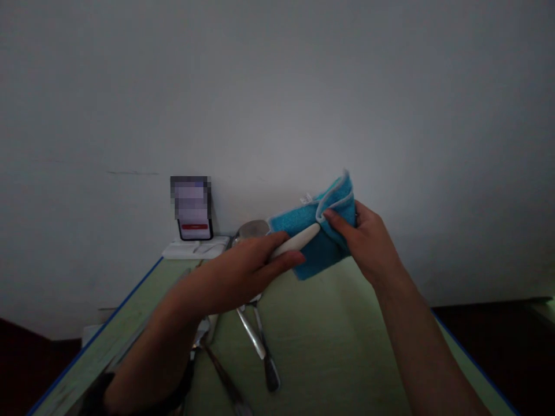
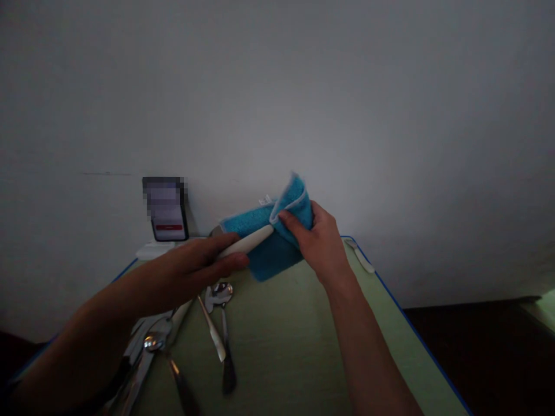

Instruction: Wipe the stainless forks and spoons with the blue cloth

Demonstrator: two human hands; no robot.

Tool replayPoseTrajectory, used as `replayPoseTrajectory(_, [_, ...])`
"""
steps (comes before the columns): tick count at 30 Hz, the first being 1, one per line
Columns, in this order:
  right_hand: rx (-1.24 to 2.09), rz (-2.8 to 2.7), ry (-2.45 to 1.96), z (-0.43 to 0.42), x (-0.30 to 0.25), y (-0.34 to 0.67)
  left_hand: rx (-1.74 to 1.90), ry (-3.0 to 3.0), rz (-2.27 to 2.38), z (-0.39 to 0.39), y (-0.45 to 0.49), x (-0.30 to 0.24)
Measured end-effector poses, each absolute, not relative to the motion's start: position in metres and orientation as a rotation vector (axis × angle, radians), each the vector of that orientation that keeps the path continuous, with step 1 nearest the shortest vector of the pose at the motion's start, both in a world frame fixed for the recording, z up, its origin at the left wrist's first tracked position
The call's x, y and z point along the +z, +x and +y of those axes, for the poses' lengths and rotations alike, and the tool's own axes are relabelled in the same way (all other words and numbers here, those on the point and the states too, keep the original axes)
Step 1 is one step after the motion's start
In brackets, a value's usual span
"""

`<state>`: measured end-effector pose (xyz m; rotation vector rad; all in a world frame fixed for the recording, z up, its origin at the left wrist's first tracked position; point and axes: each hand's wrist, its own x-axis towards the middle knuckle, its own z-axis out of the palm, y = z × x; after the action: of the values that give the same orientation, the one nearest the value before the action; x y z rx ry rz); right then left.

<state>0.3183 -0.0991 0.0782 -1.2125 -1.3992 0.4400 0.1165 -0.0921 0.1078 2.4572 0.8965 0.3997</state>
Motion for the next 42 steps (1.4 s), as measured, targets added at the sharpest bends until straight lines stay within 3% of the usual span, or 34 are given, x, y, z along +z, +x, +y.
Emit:
replayPoseTrajectory(11, [0.176, -1.417, -1.349, -0.101, 0.082, 0.319, 0.381, 2.030, 0.825, -0.094, 0.102, 0.107])
replayPoseTrajectory(16, [0.007, -1.492, -1.417, -0.106, 0.090, 0.320, 0.289, 2.220, 0.730, -0.091, 0.105, 0.110])
replayPoseTrajectory(26, [0.410, -1.691, -1.288, -0.099, 0.082, 0.323, 0.282, 2.260, 0.813, -0.085, 0.109, 0.104])
replayPoseTrajectory(34, [0.125, -1.585, -1.386, -0.102, 0.086, 0.315, 0.246, 2.368, 0.773, -0.088, 0.108, 0.107])
replayPoseTrajectory(42, [0.121, -1.784, -1.346, -0.110, 0.091, 0.303, 0.394, 2.315, 0.868, -0.095, 0.120, 0.109])
